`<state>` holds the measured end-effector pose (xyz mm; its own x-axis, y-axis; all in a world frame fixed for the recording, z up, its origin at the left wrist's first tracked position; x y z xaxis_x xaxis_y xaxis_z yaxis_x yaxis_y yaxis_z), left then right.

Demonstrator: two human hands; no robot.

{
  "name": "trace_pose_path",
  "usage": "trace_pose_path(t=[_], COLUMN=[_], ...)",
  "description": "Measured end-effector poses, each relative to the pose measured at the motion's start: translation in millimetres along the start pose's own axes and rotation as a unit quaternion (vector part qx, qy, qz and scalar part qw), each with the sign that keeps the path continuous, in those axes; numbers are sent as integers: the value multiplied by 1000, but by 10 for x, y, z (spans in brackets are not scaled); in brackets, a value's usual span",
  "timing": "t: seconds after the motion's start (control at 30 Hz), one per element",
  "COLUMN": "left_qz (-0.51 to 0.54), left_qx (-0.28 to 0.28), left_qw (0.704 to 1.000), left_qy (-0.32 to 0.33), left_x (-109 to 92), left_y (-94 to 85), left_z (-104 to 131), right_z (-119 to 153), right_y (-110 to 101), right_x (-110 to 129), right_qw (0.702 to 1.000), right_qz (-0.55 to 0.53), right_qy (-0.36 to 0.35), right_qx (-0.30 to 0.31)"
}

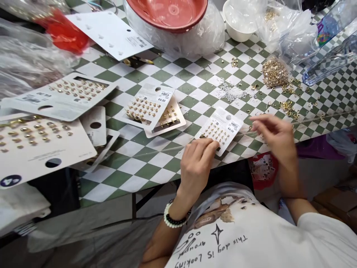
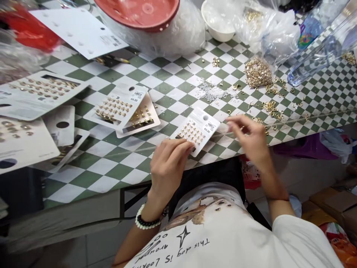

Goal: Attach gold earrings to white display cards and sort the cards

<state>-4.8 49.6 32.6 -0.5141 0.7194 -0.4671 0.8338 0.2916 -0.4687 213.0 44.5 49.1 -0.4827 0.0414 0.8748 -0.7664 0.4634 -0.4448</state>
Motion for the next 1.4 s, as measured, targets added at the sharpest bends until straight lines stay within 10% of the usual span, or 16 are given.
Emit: trace_pose_path(t=[0.17,0.47,1.03,1.4], left_qz=[-40,14,61,113], left_qx=[67,92,100,54], left_qw=[995,995,990,985], left_qy=[69,-28,-83,-119], left_x=[-27,52,96,120], left_y=[33,37,47,22], left_z=[54,35,92,82], right_z=[-898,-2152,-1984,-2034], right_y=[-445,575,355,451], right_x=[84,-205,-512,-336], right_qw=[991,965,929,977], right_qz=[74,165,221,197], right_qy=[-101,-187,-278,-84], right_qx=[-55,82,100,-9])
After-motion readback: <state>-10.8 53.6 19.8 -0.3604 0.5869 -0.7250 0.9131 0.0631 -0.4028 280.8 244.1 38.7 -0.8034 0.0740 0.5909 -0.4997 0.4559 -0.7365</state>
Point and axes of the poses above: each hand's wrist, its own z-axis away from the middle knuckle, its own y-axis out of the palm, x = y × z, the point moved 6 cm from there along -z, towards the middle knuckle, and after that the axes turned 14 degrees about -x, right-handed, at the moved point
